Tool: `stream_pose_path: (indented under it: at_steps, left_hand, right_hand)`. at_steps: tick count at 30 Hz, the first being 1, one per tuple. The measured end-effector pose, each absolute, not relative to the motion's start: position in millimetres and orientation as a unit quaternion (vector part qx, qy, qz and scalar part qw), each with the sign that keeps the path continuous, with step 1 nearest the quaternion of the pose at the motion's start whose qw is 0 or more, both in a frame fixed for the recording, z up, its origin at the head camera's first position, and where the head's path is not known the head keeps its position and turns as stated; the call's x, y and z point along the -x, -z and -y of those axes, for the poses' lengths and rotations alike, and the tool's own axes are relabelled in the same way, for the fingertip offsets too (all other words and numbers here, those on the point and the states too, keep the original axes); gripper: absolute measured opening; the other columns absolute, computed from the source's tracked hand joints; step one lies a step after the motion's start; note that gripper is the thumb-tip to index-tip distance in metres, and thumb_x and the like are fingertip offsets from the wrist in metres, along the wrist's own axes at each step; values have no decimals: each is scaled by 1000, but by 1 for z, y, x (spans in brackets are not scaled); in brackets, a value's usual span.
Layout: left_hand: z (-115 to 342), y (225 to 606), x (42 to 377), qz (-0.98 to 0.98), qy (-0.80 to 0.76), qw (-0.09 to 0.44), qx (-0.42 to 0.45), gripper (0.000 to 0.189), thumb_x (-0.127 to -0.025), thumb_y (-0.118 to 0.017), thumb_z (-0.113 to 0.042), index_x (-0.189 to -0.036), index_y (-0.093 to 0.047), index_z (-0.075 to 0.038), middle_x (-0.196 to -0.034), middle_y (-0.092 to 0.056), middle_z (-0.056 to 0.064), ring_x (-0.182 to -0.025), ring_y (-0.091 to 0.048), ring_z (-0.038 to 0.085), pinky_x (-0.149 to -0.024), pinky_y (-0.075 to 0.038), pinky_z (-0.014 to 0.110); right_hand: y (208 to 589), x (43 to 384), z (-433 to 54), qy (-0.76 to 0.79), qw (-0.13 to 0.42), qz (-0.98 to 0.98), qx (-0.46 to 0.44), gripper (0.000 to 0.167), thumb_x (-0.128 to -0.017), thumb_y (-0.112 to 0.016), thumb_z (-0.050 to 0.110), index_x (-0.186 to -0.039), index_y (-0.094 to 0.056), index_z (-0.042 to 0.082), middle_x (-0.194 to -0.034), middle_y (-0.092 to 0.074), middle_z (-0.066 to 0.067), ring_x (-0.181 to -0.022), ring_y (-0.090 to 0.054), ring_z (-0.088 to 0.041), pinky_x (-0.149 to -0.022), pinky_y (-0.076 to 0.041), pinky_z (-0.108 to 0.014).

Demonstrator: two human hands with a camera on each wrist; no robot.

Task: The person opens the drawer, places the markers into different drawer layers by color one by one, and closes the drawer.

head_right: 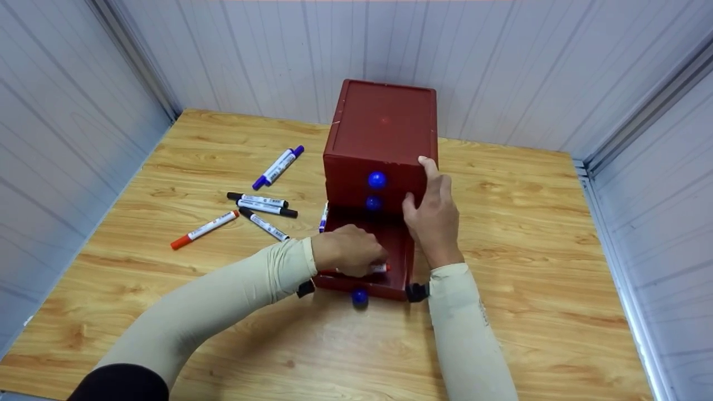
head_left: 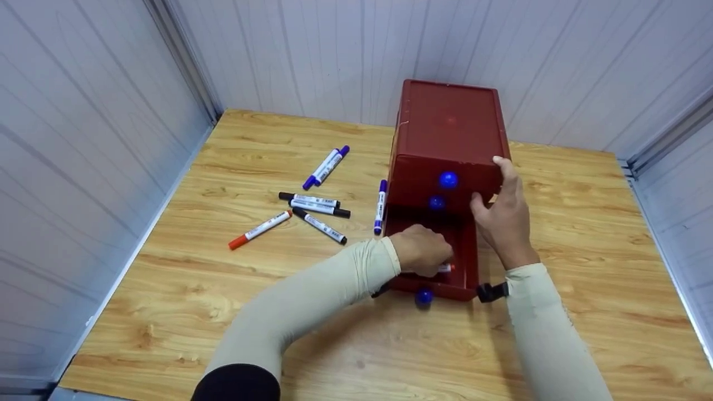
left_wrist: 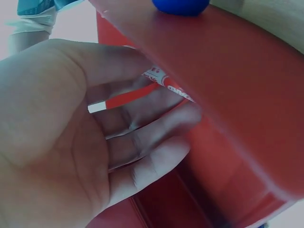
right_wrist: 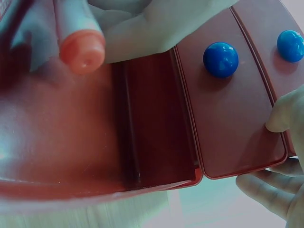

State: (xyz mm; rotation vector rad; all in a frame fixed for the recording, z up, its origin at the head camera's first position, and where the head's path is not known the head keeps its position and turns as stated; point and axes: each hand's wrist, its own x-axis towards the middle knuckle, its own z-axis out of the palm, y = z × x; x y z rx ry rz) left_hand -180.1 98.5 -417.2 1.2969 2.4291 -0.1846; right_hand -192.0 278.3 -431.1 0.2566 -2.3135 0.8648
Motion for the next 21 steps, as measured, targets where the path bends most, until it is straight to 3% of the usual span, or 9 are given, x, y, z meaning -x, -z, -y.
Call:
stream_pose_path:
  at_steps: [7, 21]
  left_hand:
    - [-98, 422, 181, -864, 63, 199, -458, 6, -90, -65, -16, -87, -63, -21, -78, -59, -4, -67, -53, 14, -61, -50, 34]
    - [-91, 418, 188, -868, 53, 217, -444, 14, -94, -62, -33, -100, -67, -21, -88, -63, -2, -76, -57, 16, -68, -50, 37]
  right_hand:
    - [432, 192, -278, -328, 323, 882, -99, 70, -90, -67, 6, -148, -31, 23, -138, -50, -21, -80, -57, -36, -67, -50, -50]
    - [433, 193, -280, -329, 329, 879, -103, 70, -89, -68, 6, -147, -31, 22, -136, -51, -23, -83, -58, -36, -69, -51, -54]
